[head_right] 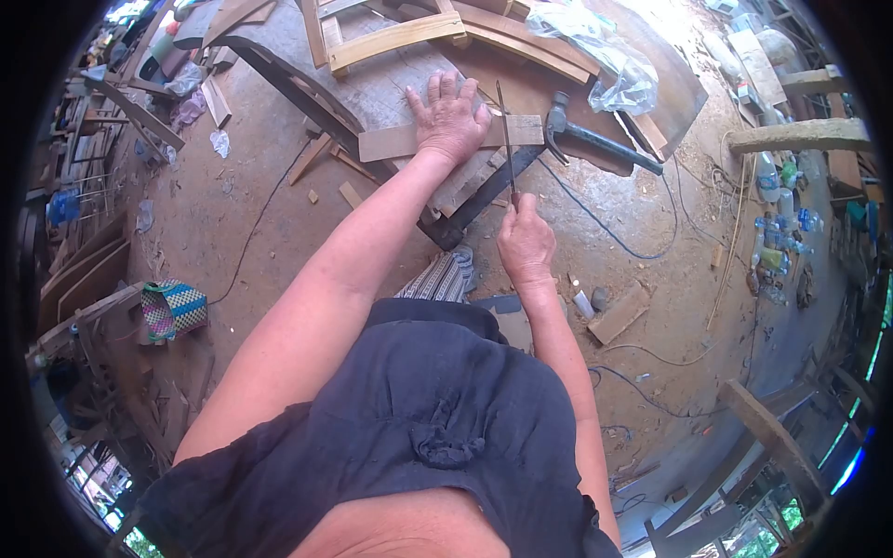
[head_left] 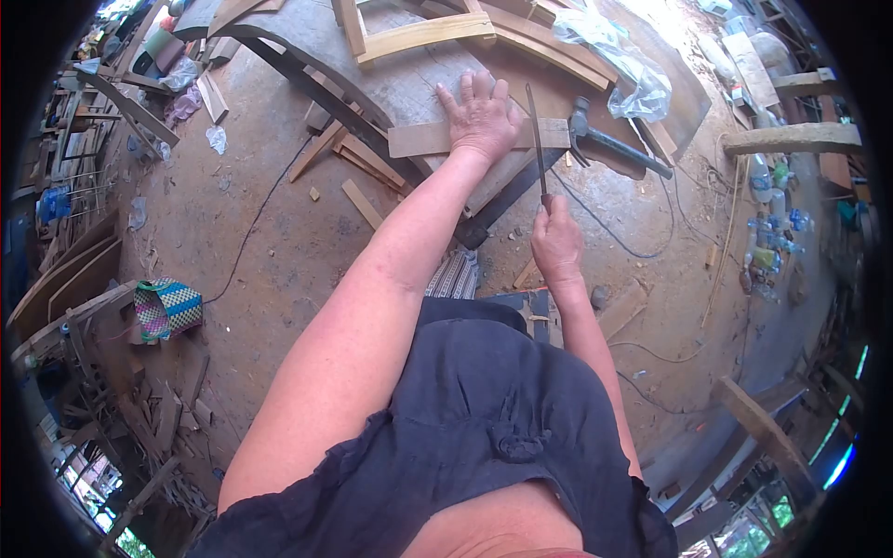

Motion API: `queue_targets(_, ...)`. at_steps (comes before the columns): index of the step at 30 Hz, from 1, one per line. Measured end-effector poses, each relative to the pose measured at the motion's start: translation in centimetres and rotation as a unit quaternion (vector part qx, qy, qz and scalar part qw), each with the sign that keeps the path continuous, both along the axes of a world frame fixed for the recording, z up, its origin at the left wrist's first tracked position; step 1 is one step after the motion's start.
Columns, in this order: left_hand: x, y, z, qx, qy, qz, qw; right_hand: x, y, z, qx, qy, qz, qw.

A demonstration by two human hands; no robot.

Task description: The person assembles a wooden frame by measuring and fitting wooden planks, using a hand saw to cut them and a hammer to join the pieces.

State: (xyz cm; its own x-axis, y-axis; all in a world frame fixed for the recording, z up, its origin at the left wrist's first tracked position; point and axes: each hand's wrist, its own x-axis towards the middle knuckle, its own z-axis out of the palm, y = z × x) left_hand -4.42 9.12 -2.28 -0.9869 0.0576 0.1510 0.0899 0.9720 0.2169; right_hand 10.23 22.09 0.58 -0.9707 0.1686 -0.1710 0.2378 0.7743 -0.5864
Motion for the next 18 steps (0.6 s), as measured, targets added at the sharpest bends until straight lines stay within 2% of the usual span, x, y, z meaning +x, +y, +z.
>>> queue_targets(7,-0.1,0.0,-0.8,0.024,0.042,-0.009,0.999,0.3,0.0,-0.3,0.011,-0.002,0.004,1.0)
queue_targets(10,0.0,0.0,-0.1,-0.005,0.002,0.001,1.0,0.1,-0.2,0.3,0.029,-0.028,0.0,0.999)
queue_targets(14,0.0,0.1,-0.2,0.0,0.003,0.001,1.0,1.0,-0.1,-0.5,0.053,-0.045,0.009,0.998)
queue_targets(16,0.0,0.1,-0.3,-0.003,0.01,0.002,1.0,1.6,-0.1,-1.0,0.05,0.021,0.022,0.998)
queue_targets(18,0.0,0.0,-0.3,-0.005,0.009,0.003,1.0,1.3,-0.2,-1.4,0.051,0.023,0.027,0.998)
